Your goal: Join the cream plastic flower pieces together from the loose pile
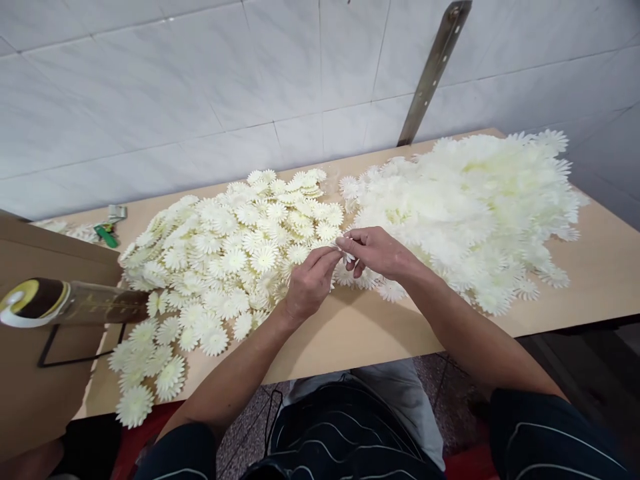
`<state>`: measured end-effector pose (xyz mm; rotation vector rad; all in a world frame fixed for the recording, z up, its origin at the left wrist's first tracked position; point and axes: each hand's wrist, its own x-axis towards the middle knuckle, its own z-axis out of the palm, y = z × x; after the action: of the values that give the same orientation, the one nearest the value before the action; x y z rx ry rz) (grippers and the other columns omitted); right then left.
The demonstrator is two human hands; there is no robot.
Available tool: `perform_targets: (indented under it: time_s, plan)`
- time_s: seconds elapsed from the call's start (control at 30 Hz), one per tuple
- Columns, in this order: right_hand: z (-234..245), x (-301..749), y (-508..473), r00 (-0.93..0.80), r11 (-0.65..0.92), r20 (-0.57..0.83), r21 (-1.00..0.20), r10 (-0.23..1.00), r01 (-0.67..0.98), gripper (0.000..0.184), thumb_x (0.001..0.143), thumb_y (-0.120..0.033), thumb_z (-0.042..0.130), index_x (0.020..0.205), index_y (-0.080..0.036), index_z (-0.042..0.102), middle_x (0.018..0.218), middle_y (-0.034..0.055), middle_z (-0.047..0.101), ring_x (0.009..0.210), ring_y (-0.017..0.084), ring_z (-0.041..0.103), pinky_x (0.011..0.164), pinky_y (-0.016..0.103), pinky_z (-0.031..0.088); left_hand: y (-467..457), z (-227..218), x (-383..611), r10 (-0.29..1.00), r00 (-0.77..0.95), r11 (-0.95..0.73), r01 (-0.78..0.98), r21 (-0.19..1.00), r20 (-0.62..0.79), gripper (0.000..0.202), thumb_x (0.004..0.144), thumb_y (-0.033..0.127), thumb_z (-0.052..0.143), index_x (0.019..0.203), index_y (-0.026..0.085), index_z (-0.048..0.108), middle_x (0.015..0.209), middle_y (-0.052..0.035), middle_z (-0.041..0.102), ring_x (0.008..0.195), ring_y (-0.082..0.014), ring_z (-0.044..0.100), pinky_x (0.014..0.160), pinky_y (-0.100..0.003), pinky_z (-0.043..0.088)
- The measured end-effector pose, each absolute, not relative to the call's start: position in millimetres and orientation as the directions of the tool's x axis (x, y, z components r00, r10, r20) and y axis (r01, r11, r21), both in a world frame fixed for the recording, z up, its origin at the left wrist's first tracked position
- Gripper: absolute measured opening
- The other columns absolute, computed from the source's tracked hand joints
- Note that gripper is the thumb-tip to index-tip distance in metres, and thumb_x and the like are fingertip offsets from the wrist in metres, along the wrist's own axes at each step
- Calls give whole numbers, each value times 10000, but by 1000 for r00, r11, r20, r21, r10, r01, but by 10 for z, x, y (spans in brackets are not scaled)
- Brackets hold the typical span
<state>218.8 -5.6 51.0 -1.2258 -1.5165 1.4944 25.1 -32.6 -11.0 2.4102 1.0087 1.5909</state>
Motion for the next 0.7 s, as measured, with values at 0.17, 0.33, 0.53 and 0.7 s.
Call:
perform_targets:
  time_s: [0.17, 0.33, 0.53, 0.7]
  plan:
    - [471, 2204, -9, -270, -126, -150, -986, 951, 107, 370, 797, -467, 946, 945, -176, 769, 616, 9, 684, 552, 166, 687, 487, 282, 602, -325, -98, 170, 649, 123, -693, 505, 515, 751, 170, 1102, 268, 661, 1146, 192, 806, 1091, -112, 835, 1009, -184, 801, 914, -318, 657]
    - [376, 2217, -5, -225, -97, -129, -984, 966, 148, 438, 783, -571, 937, 867, -183, 749, 601, 10, 696, 529, 158, 688, 507, 277, 582, -340, -69, 67, 697, -8, -611, 519, 598, 717, 179, 1098, 272, 661, 1067, 186, 814, 968, -92, 832, 902, -172, 787, 802, -289, 638]
    - [342, 2234, -27, -205, -71, -98, -988, 974, 138, 461, 766, -563, 935, 993, -195, 774, 691, 18, 753, 565, 176, 713, 551, 323, 620, -351, -101, 80, 726, -8, -564, 565, 602, 688, 251, 1110, 350, 642, 1030, 197, 825, 936, -92, 833, 883, -177, 785, 807, -302, 639]
    - [346, 2240, -57, -240, -88, -112, -990, 964, 109, 439, 771, -564, 930, 950, -191, 782, 716, 24, 757, 598, 168, 709, 595, 331, 638, -374, -136, 96, 718, 42, -598, 549, 584, 695, 215, 1108, 308, 647, 1041, 195, 817, 934, -83, 832, 870, -167, 786, 801, -289, 631]
